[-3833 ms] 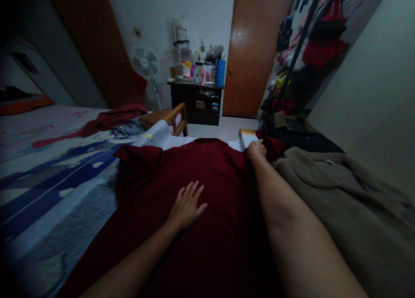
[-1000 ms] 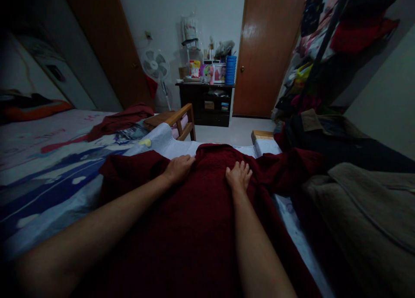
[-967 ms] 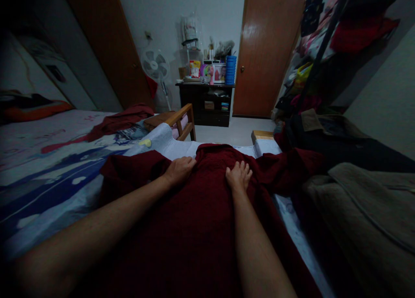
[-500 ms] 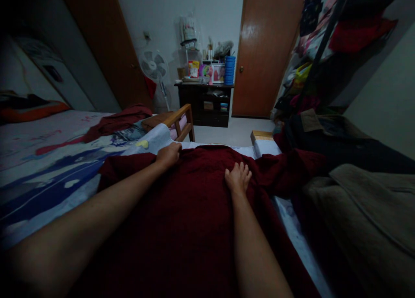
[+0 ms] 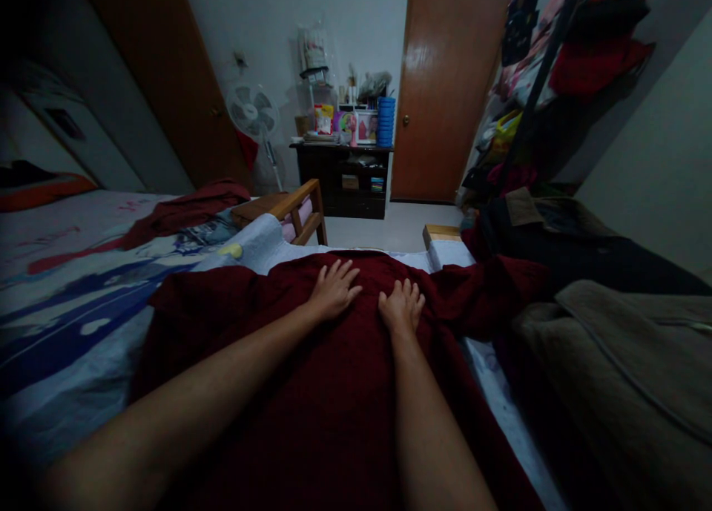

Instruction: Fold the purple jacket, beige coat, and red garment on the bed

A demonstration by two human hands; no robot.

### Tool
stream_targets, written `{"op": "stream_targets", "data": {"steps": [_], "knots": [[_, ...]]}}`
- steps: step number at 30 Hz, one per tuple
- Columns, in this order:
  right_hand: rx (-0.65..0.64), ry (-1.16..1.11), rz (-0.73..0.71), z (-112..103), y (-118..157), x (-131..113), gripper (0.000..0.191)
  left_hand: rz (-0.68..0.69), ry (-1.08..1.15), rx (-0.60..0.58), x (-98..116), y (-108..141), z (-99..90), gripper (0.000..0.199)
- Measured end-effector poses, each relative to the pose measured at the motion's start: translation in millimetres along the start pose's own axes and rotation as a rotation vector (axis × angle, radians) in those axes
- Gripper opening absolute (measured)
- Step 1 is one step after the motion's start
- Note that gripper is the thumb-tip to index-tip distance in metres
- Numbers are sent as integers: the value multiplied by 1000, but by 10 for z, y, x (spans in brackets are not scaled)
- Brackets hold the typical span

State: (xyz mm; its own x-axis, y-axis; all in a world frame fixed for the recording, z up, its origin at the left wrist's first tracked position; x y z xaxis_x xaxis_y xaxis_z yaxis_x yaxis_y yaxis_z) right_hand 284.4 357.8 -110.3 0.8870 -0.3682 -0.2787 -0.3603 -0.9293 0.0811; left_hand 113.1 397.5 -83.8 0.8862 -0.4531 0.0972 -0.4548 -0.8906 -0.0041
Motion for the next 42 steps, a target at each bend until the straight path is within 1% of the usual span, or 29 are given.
{"op": "stream_targets", "data": {"steps": [2, 4, 5, 7, 9, 11, 13, 16, 19, 22, 23, 25, 27, 28, 32, 37, 39, 42], "knots": [[-4, 4, -1, -1, 8, 2, 60, -62, 88, -126, 89, -10, 125, 65], [1, 10, -8, 0, 16, 6, 60, -118, 130, -187, 61, -27, 215, 73], [6, 15, -13, 0, 17, 9, 59, -136, 138, -186, 19, -42, 243, 75], [12, 24, -21, 3, 15, 14, 59, -193, 145, -135, -91, -83, 268, 77], [4, 28, -21, 9, 7, 18, 60, -319, 158, -67, -198, -128, 271, 78], [-10, 27, -15, 17, 0, 19, 60, -455, 163, -26, -269, -164, 270, 80], [-12, 26, -15, 24, -2, 15, 60, -514, 146, -9, -291, -181, 273, 83], [-16, 28, -12, 8, -5, 7, 60, -497, 115, 15, -268, -169, 277, 85], [-55, 13, 5, -81, -57, -10, 58, -484, 102, 38, -235, -133, 280, 84], [-85, -62, 23, -233, -200, -63, 46, -480, 93, 56, -219, -115, 282, 83], [-63, -92, 18, -283, -265, -93, 41, -481, 91, 59, -217, -115, 284, 82], [11, -123, -7, -360, -402, -164, 39, -485, 90, 55, -218, -120, 285, 82], [64, -84, -35, -397, -533, -228, 40, -484, 94, 49, -221, -125, 284, 82], [57, -41, -41, -402, -593, -248, 41, -483, 98, 45, -223, -127, 283, 82], [-58, 98, -55, -417, -787, -238, 43, -476, 113, 37, -231, -129, 285, 83], [-176, 156, -88, -522, -965, -193, 30, -472, 109, 32, -240, -135, 302, 83], [-228, 184, -85, -576, -1011, -196, 30, -475, 106, 27, -240, -136, 301, 83], [-248, 221, -72, -652, -1030, -202, 31, -474, 106, 31, -233, -131, 289, 82]]}}
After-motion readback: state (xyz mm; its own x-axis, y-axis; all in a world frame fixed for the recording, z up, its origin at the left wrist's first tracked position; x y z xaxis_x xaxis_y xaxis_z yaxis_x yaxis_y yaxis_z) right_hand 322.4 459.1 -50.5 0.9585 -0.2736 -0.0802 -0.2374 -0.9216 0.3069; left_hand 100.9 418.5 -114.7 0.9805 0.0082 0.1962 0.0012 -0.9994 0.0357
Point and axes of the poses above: each hand's wrist, its own y-axis away from the middle knuckle, its own z-axis out of the palm, x = y × z, the point moved 1 cm from there along -y, towards the middle knuckle, and after that the axes turned 10 degrees about -x, right-handed, at the moved point
